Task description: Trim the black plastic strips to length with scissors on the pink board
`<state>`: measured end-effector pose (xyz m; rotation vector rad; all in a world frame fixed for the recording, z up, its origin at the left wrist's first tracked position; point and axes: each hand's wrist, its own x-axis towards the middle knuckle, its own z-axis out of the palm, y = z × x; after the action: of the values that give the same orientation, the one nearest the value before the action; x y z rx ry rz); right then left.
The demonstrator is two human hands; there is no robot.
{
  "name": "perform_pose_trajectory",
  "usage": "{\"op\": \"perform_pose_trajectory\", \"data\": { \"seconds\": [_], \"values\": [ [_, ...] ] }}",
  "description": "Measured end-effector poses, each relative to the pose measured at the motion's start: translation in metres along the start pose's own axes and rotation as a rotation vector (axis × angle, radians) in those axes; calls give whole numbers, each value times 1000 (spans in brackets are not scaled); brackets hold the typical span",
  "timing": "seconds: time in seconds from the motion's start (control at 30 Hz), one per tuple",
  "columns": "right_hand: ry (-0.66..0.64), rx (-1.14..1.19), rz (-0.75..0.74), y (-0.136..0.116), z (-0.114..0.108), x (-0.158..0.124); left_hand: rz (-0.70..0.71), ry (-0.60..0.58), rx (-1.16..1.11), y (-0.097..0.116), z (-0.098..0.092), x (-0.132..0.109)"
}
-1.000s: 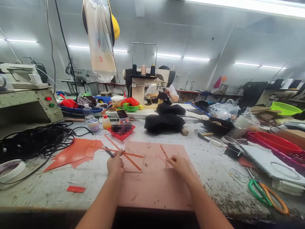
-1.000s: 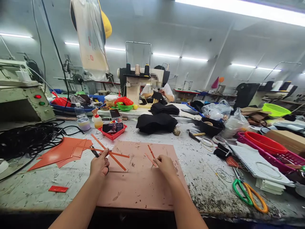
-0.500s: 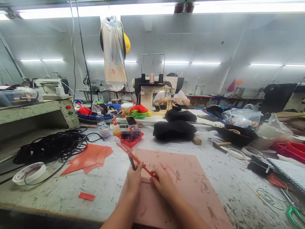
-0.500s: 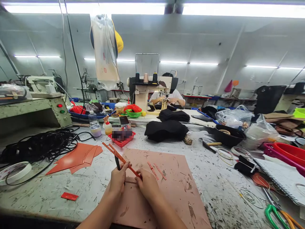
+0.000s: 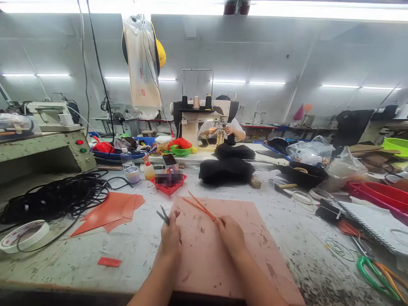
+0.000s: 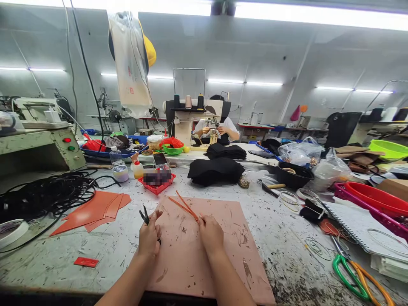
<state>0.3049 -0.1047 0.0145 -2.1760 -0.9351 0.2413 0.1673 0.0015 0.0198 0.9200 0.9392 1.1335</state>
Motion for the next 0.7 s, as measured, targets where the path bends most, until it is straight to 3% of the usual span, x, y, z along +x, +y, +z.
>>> {"op": "perform_pose_trajectory", "data": {
  "seconds": [0.47, 0.7],
  "values": [
    [97, 31, -2, 14, -2, 8, -43, -29, -40, 1, 3, -1],
    [-56, 155, -63, 5, 0, -4, -113, -123, -70, 7, -6, -9]
  ]
}}
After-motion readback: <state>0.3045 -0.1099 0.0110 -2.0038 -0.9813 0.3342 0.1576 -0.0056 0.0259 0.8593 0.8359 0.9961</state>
